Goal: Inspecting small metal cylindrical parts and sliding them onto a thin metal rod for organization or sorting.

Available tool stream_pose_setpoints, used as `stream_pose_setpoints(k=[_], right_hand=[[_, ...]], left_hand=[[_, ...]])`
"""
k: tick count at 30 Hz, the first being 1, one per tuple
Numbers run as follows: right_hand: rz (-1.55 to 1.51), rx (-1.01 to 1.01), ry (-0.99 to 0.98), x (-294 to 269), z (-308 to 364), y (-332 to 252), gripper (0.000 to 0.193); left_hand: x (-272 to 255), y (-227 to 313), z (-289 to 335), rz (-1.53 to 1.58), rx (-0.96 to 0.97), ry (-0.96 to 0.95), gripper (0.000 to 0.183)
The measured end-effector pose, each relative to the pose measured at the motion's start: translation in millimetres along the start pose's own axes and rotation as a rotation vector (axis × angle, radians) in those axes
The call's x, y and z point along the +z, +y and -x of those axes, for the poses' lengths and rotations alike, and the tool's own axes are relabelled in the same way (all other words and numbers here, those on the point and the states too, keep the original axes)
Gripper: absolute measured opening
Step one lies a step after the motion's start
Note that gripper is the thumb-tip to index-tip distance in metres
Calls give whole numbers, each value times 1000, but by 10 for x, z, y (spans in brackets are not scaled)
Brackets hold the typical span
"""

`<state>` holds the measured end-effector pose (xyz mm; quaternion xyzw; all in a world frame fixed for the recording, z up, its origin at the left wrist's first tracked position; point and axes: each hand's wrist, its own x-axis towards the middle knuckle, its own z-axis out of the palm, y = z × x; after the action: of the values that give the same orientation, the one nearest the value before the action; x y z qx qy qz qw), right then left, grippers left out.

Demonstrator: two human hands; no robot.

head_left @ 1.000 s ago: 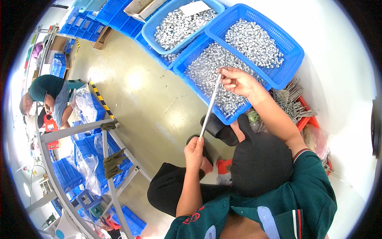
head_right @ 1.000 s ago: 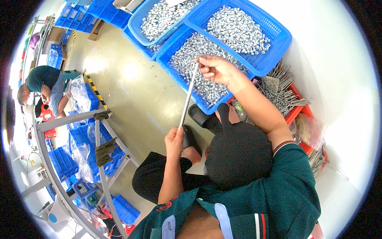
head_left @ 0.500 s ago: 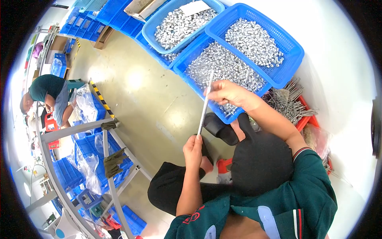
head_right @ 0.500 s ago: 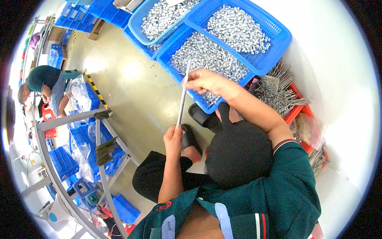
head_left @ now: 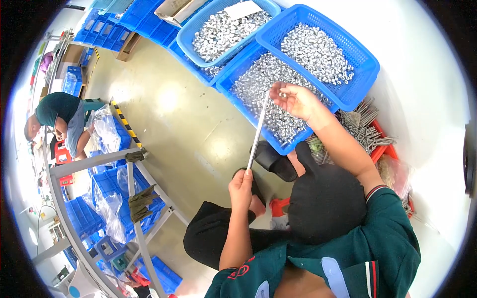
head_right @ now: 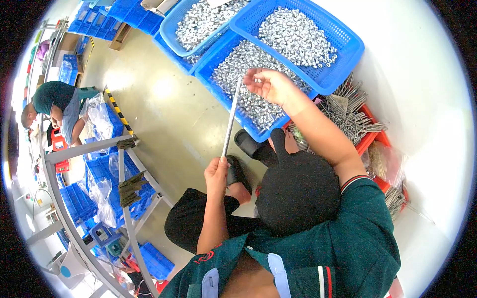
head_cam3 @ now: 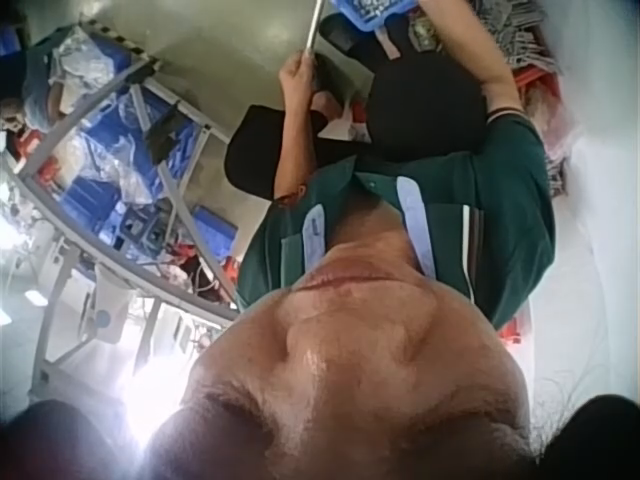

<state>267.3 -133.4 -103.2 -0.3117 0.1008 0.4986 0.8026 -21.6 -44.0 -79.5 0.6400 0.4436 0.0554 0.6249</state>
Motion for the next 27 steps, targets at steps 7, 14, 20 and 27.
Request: stream_pose_setpoints(k=[7,14,20,27], right_hand=[[150,46,-51,-159,21,59,23],[133,-3,-59,-48,90,-11,20],[-45,137,-195,-91,61,-47,27],[-127,194,-162,55,89,33,27]], left_hand=[[22,13,2,-24,-13,-11,29],[14,-46,-12,-49,27,-14,28],[16,-73,-11,-48,23,-30,26],[23,-24,12,-74,40,-40,25]])
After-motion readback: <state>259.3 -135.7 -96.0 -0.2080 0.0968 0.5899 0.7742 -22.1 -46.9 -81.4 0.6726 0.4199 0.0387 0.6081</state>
